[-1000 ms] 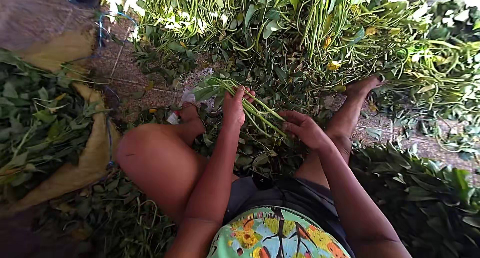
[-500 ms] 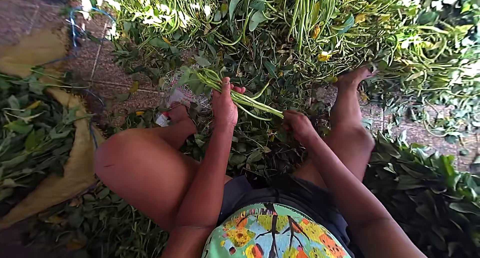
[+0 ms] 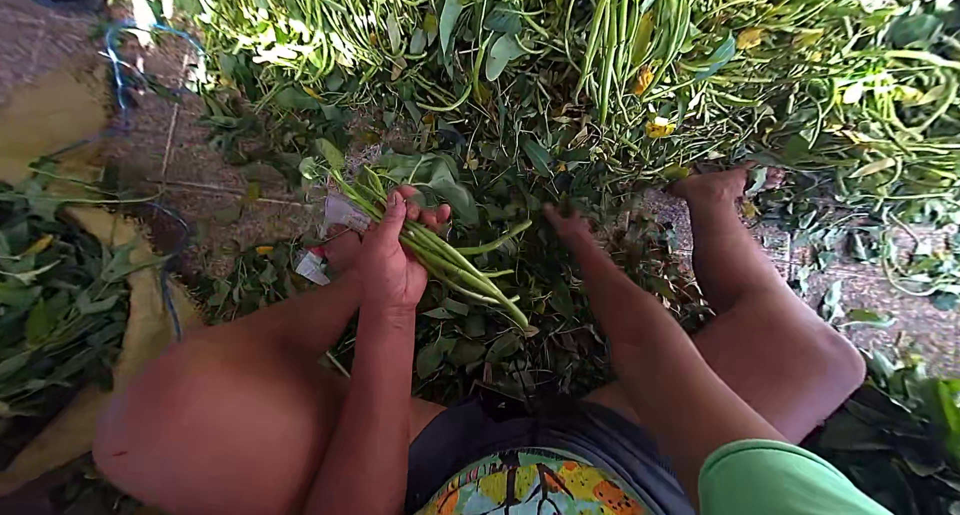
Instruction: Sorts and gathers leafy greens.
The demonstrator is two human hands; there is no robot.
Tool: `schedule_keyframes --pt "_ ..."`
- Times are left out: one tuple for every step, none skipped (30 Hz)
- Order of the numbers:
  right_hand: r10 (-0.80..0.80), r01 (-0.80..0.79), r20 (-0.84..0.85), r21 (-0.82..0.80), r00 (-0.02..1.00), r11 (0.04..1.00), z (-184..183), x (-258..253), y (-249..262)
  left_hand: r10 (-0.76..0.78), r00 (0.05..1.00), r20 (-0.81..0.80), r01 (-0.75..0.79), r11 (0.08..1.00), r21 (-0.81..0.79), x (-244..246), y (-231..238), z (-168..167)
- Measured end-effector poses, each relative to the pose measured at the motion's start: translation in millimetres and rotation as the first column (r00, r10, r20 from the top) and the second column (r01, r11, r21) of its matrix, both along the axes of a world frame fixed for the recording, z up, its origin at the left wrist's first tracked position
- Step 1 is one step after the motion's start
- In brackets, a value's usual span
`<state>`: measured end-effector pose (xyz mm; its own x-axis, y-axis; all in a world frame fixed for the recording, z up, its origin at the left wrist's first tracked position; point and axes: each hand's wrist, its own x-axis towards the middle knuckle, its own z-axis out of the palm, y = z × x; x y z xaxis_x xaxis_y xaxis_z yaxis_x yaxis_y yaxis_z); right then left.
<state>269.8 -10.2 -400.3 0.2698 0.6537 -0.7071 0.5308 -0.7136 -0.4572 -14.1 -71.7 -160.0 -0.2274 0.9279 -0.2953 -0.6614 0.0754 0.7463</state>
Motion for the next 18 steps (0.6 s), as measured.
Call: schedule_keyframes --pt "0.212 -0.212 -0.016 0.018 0.977 0.977 6.4 -26.2 -9.2 -0.003 1.000 -0.001 0.003 1.000 0.005 1.2 2.7 -0.9" --pt "0.402 -0.401 -0.037 0.011 0.915 0.916 10.1 -50.8 -22.1 -0.010 1.000 -0.012 0.010 1.000 0.007 2.1 4.5 -1.4" --pt "0.572 -0.575 -0.075 -0.028 0.817 0.818 17.4 -72.6 -39.8 -0.012 1.000 -0.017 0.012 1.000 0.005 3.5 5.6 -1.9" --pt "0.721 -0.729 -0.110 -0.088 0.684 0.678 22.7 -89.9 -60.8 -0.011 1.000 -0.013 0.011 1.000 0.004 4.9 6.8 -2.3" --pt "0.835 -0.844 -0.132 -0.137 0.535 0.519 22.4 -102.3 -86.2 -0.015 1.000 -0.013 0.015 1.000 0.005 5.7 8.4 -2.1" --pt "0.892 -0.900 -0.152 -0.172 0.425 0.400 23.7 -110.6 -111.8 -0.023 0.999 -0.023 0.023 1.000 0.012 5.8 10.3 -1.5" --pt "0.923 -0.929 -0.162 -0.190 0.348 0.317 27.7 -115.2 -134.0 -0.033 0.999 -0.036 0.033 0.999 0.020 5.4 12.5 -0.7" --pt "0.937 -0.938 -0.153 -0.208 0.313 0.279 32.8 -116.2 -150.9 -0.038 0.998 -0.047 0.039 0.999 0.024 5.3 14.6 0.4" --pt "0.936 -0.931 -0.138 -0.220 0.324 0.290 37.2 -113.7 -161.7 -0.046 0.997 -0.057 0.047 0.999 0.022 6.0 16.0 1.9" --pt "0.911 -0.907 -0.133 -0.227 0.390 0.355 41.9 -107.6 -166.2 -0.053 0.997 -0.063 0.055 0.998 0.026 7.3 16.5 3.3" --pt "0.863 -0.861 -0.126 -0.224 0.489 0.456 44.4 -97.8 -166.6 -0.065 0.995 -0.075 0.067 0.997 0.031 9.4 16.4 4.8" --pt "0.803 -0.802 -0.111 -0.226 0.585 0.553 42.8 -86.3 -162.9 -0.070 0.994 -0.086 0.073 0.997 0.039 12.0 16.7 7.1" --pt "0.743 -0.740 -0.088 -0.224 0.663 0.634 39.9 -74.3 -155.4 -0.061 0.994 -0.094 0.067 0.996 0.058 13.6 17.7 9.3" --pt "0.686 -0.683 -0.076 -0.221 0.724 0.696 42.2 -62.6 -145.9 -0.045 0.994 -0.095 0.053 0.995 0.083 14.0 18.0 11.4" --pt "0.635 -0.634 -0.072 -0.219 0.769 0.742 49.2 -52.0 -136.6 -0.019 0.995 -0.095 0.029 0.994 0.106 13.9 16.7 13.1" --pt "0.581 -0.583 -0.079 -0.204 0.810 0.786 58.8 -41.9 -127.5 0.014 0.995 -0.099 -0.002 0.992 0.125 14.1 15.3 15.1" --pt "0.512 -0.521 -0.095 -0.171 0.854 0.837 71.3 -31.3 -119.5 0.048 0.992 -0.116 -0.032 0.990 0.136 15.1 14.7 17.6" --pt "0.436 -0.450 -0.123 -0.134 0.891 0.883 86.5 -21.2 -114.3 0.081 0.988 -0.135 -0.061 0.987 0.146 17.0 15.1 20.3"
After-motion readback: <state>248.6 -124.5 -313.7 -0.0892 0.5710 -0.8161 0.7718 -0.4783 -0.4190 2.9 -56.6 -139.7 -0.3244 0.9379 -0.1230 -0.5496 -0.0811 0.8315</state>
